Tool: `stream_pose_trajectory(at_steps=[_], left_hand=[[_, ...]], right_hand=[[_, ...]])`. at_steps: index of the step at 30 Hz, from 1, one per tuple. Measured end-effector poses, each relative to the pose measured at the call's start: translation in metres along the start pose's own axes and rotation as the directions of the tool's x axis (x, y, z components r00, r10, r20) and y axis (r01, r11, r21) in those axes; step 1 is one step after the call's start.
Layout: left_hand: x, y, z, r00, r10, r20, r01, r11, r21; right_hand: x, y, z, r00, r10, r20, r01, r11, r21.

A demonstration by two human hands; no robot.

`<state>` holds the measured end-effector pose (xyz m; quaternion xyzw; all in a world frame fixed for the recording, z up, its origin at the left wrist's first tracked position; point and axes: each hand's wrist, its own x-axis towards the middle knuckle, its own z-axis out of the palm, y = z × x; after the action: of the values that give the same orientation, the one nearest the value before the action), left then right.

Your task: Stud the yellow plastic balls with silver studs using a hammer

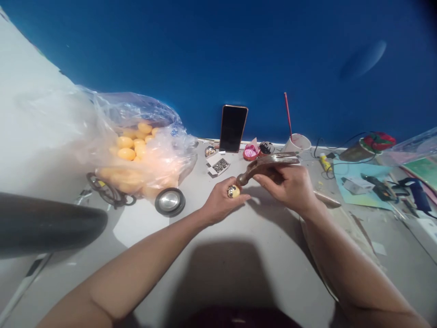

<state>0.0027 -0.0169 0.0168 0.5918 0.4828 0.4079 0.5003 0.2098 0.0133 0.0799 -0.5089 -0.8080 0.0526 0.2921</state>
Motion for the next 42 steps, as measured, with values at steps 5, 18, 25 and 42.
stream_pose_trajectory(at_steps=[5, 18, 25, 42], left_hand=[[-0.001, 0.002, -0.001, 1.0, -0.013, -0.011, 0.013, 1.0, -0.011], [0.004, -0.014, -0.002, 1.0, -0.009, 0.01, 0.012, 0.92, -0.391], [0.005, -0.012, -0.001, 0.998, -0.054, 0.036, 0.063, 0.931, -0.359], [0.005, -0.014, 0.001, 0.999, -0.03, -0.037, 0.021, 0.972, -0.235]], right_hand=[[0.007, 0.008, 0.009, 0.982, 0.172, 0.083, -0.143, 0.949, -0.281], [0.012, 0.021, 0.018, 0.876, 0.135, 0.462, -0.003, 0.962, -0.274], [0.014, 0.028, 0.02, 0.796, 0.065, 0.602, 0.058, 0.981, -0.183], [0.008, 0.024, 0.025, 0.846, -0.017, 0.532, 0.037, 0.999, -0.029]])
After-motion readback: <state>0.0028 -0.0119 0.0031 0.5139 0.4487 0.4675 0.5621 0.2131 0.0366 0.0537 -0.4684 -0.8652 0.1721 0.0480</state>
